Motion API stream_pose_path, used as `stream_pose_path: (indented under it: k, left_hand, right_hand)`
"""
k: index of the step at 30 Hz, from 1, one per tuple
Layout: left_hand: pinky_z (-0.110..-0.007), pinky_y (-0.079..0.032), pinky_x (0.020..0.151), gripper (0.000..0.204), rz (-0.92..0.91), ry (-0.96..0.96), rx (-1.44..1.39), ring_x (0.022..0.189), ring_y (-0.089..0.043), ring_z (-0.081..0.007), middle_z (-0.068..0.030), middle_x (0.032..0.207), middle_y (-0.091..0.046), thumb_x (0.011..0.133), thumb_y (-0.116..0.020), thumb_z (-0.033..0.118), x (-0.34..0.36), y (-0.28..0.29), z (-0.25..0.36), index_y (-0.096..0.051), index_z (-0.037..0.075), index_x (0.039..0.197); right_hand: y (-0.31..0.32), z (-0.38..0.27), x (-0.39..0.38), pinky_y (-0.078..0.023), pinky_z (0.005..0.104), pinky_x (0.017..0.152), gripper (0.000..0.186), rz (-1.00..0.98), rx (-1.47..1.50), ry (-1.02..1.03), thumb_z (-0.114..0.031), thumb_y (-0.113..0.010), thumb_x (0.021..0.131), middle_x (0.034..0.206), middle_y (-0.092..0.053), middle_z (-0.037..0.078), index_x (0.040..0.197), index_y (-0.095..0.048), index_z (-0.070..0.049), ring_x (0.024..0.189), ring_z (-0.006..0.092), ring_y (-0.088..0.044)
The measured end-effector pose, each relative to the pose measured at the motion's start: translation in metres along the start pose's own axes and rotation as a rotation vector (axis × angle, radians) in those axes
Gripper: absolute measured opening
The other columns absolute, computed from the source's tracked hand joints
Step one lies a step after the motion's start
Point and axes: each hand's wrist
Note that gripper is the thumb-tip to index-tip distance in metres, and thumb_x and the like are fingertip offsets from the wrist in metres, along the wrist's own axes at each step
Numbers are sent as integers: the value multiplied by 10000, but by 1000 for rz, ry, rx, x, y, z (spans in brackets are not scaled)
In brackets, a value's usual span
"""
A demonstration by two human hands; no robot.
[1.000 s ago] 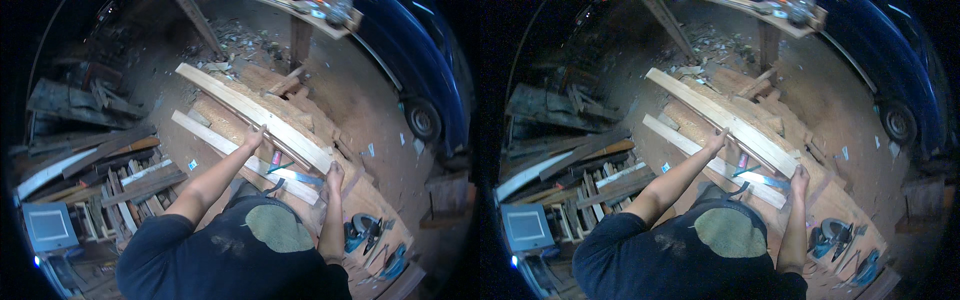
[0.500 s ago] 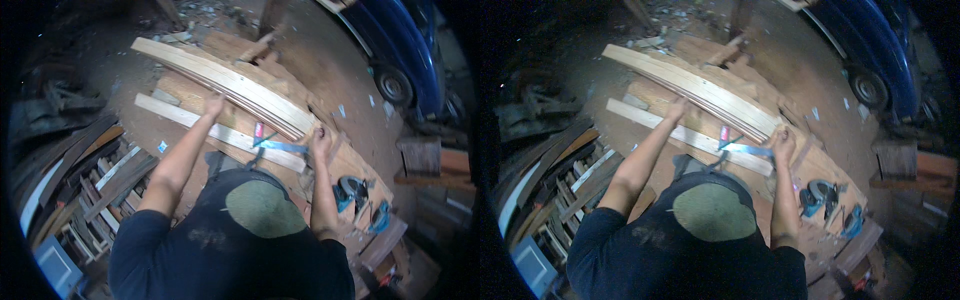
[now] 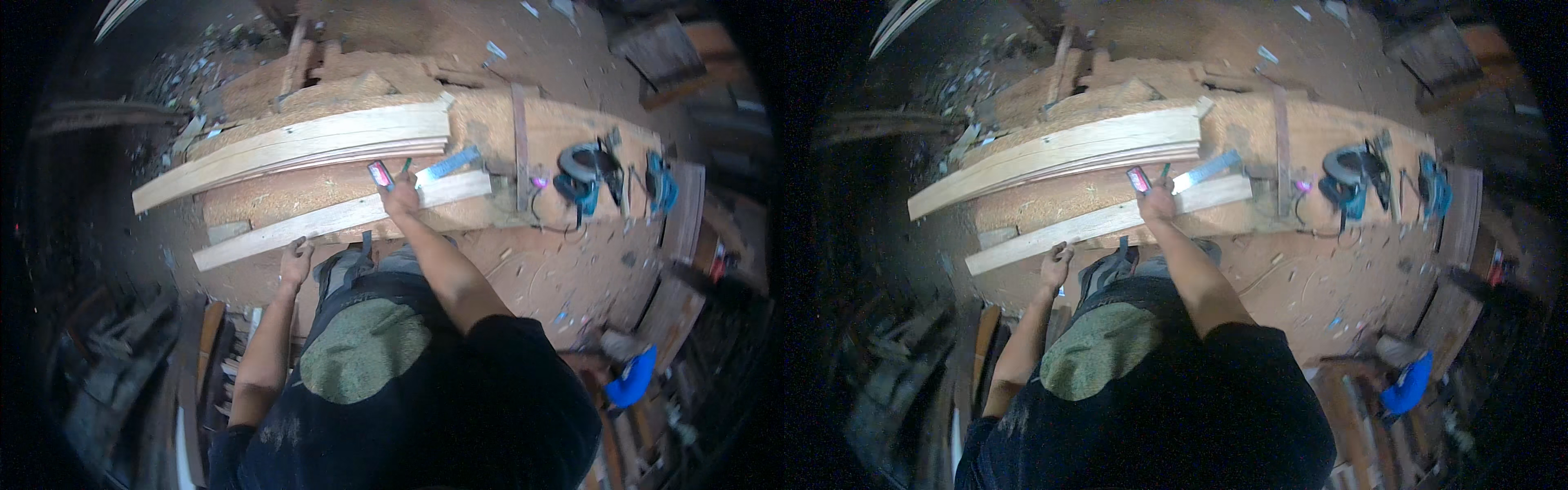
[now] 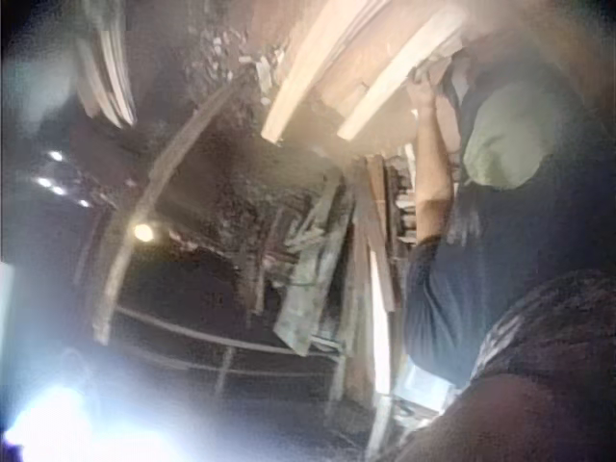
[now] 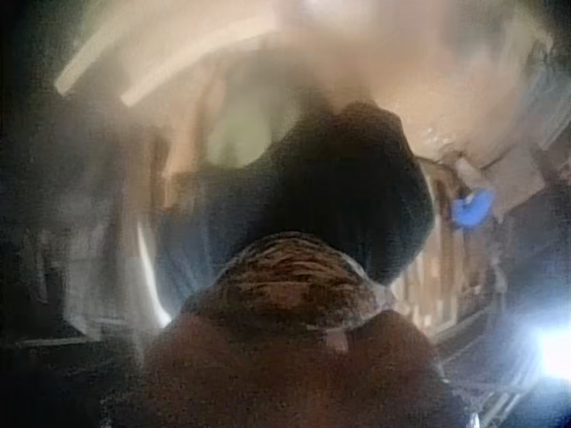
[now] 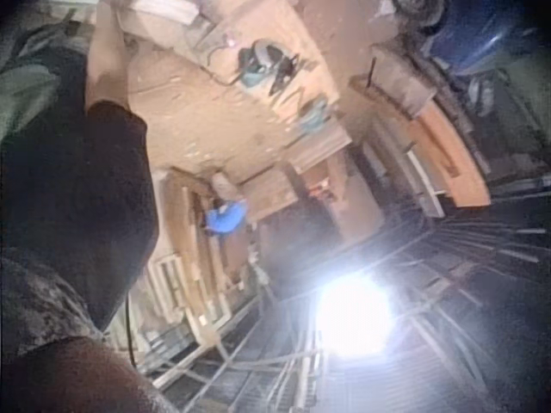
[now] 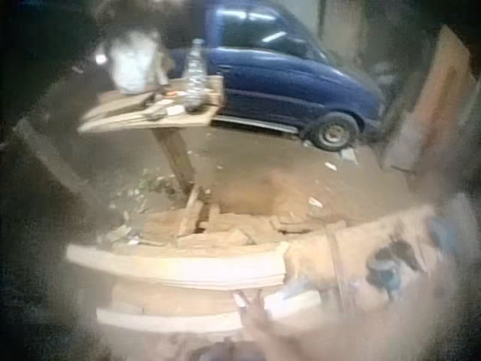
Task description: The person uses a circular saw to cut several wooden planks on a workbench. They measure and mark the wood with a ruler and pencil, then make straight cuts, stacking the finished pieces.
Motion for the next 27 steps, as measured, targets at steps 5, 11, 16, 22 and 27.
stream_pose_path:
  k: [5,11,16,22,27]
  left_hand:
    - [-398,-524,1004,614,1,-170,79,1180,-673,-333,-243,1349,-648,981,-682,414,40,44,-15,-590,-27,1397]
    - [-407,-524,992,631,23,-271,174,1153,-680,-329,-239,1303,-673,986,-669,435,70,70,-4,-587,-40,1393]
    - [-427,-561,940,593,-123,-415,408,1064,-712,-372,-262,1309,-649,970,-678,388,70,59,-5,-595,-35,1377]
    - [-479,-480,1042,711,-170,-745,843,1218,-571,-409,-255,1353,-553,880,-759,369,70,4,1,-514,-20,1422]
    - [-515,-397,1091,771,-135,-784,780,1269,-484,-403,-229,1352,-513,867,-754,452,64,-52,42,-484,-11,1421]
  right_hand:
    - [-24,-11,0,-566,486,931,660,-102,-33,-76,-252,-820,831,1404,-427,283,1321,-480,30,1102,454,-644]
    - [-34,-19,-2,-568,477,959,434,-139,-141,-74,-131,-567,961,1388,-488,296,1363,-537,31,1156,409,-654]
    - [-40,-81,-12,-558,499,974,446,-323,119,-192,-95,-548,928,1292,-627,283,1361,-574,9,1157,409,-670]
    - [-54,-69,-45,-542,511,935,480,-136,299,59,-121,-619,906,1155,-703,246,1384,-583,-81,1100,404,-677]
    - [-6,46,-87,-426,438,1134,476,-111,298,60,-189,-764,838,1417,-578,212,1272,-622,-55,1378,378,-496]
Point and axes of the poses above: each hand's wrist, its own x-axis towards the middle knuckle, its own y-axis out of the back of the hand, z = x × y
